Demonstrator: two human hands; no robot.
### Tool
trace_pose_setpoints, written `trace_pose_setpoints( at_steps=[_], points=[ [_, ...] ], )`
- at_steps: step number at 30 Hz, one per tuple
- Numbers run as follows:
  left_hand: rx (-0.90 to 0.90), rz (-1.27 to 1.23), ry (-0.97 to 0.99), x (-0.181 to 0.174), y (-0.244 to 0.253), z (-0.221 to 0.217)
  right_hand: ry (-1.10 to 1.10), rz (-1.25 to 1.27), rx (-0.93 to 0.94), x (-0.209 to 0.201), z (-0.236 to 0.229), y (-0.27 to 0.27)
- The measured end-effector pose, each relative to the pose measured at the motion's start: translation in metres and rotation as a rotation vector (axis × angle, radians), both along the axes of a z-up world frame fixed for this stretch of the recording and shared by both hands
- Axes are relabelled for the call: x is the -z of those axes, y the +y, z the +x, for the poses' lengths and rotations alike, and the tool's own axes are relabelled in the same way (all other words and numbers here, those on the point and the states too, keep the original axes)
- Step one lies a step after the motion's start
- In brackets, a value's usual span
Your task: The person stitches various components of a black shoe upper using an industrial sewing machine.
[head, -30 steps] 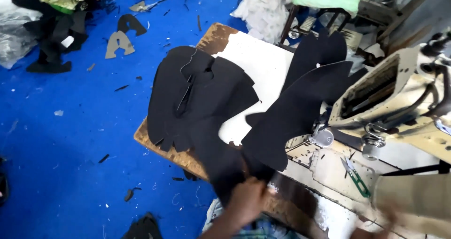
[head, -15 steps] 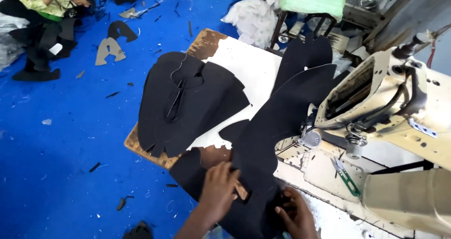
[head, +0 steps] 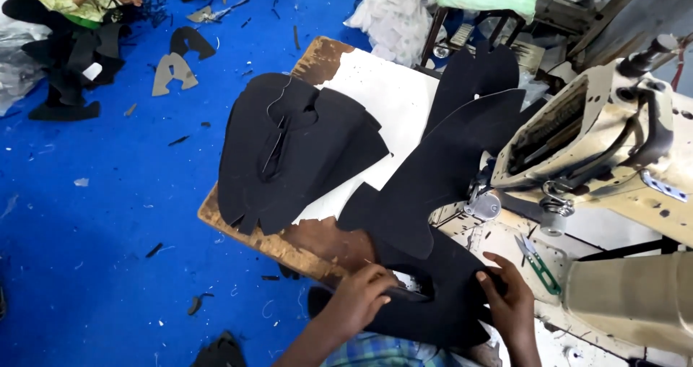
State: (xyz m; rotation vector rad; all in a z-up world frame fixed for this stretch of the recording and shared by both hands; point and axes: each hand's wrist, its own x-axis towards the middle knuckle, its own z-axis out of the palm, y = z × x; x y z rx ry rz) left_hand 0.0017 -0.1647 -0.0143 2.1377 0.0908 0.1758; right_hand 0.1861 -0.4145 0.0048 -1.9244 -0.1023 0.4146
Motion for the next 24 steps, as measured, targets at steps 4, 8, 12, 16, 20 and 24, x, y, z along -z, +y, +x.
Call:
trace_pose_setpoints(
  at_steps=[4,8,12,16,20,24],
  points=[
    [-0.007,0.179,-0.092,0.002,-0.004,0.006,-0.478,-0.315,-0.031,-0.013,-0.022,0.017],
    [-0.045,0.168,-0.033,0.002,-0.003,0.009,-0.885,-0.325,-0.13,0.006,-0.053,0.024],
    [-0.045,0.225,-0.018,0.015,-0.001,0.014,-0.66,-0.233,-0.256,0.023,-0.062,0.032],
    [-0.041,0.297,-0.063,0.016,-0.002,0.015,-0.635,-0.273,-0.35,0.02,-0.061,0.038],
    [-0.016,0.258,-0.212,-0.012,-0.018,0.018,-0.801,-0.202,-0.473,0.005,-0.066,0.049],
    [0.02,0.263,-0.299,-0.01,-0.027,0.018,-0.781,-0.159,-0.546,0.016,-0.07,0.044]
  ],
)
